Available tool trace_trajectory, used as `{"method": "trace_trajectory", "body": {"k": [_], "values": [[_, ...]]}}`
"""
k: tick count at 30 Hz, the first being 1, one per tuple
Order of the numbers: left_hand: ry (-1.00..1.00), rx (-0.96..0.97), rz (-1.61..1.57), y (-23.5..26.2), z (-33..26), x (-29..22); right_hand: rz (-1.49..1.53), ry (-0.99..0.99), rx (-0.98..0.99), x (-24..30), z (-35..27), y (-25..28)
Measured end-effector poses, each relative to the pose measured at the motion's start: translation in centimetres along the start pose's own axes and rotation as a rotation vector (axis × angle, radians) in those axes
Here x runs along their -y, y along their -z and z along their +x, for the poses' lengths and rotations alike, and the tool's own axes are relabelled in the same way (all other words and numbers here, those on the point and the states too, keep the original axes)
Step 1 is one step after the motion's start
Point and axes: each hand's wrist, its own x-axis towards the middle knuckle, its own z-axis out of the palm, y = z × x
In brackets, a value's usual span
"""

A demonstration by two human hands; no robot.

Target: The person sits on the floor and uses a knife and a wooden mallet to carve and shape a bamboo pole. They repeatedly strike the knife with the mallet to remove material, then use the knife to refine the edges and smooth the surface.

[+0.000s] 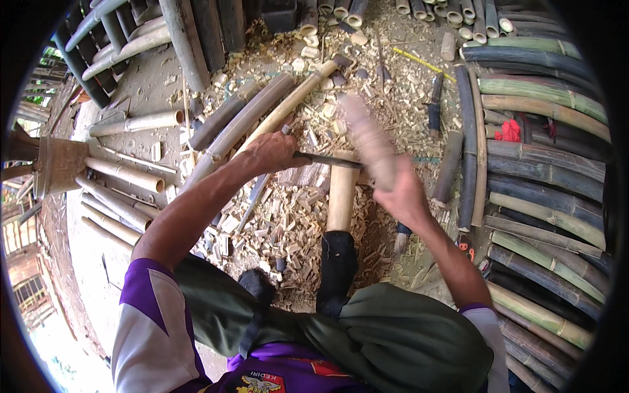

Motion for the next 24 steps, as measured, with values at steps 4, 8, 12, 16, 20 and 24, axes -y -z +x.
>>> {"method": "trace_trajectory", "body": {"k": [4,8,12,16,20,24], "values": [[0.031,0.128,-0.06,0.9,0.9,0.0,-0.19,-0.003,0.266,5.4,3.8,10.3],[0.085,0.124,-0.11,-1.0,-0.5,2.3,0.315,0.316,-0.058,11.3,2.2,16.9],[0.042,0.105,-0.112,-1.0,0.7,1.5,0.49,0.61,-0.735,6.3,4.5,8.1],[0.031,0.129,-0.17,-1.2,1.3,0.9,0.051,-0.154,0.301,2.1,5.3,3.1],[0.022,0.103,-0.144,-2.4,0.0,3.1,0.235,0.137,0.154,8.1,6.2,13.2],[-0.023,0.069,-0.107,-2.6,-0.6,3.7,0.372,0.449,-0.515,9.8,4.8,14.6]]}}
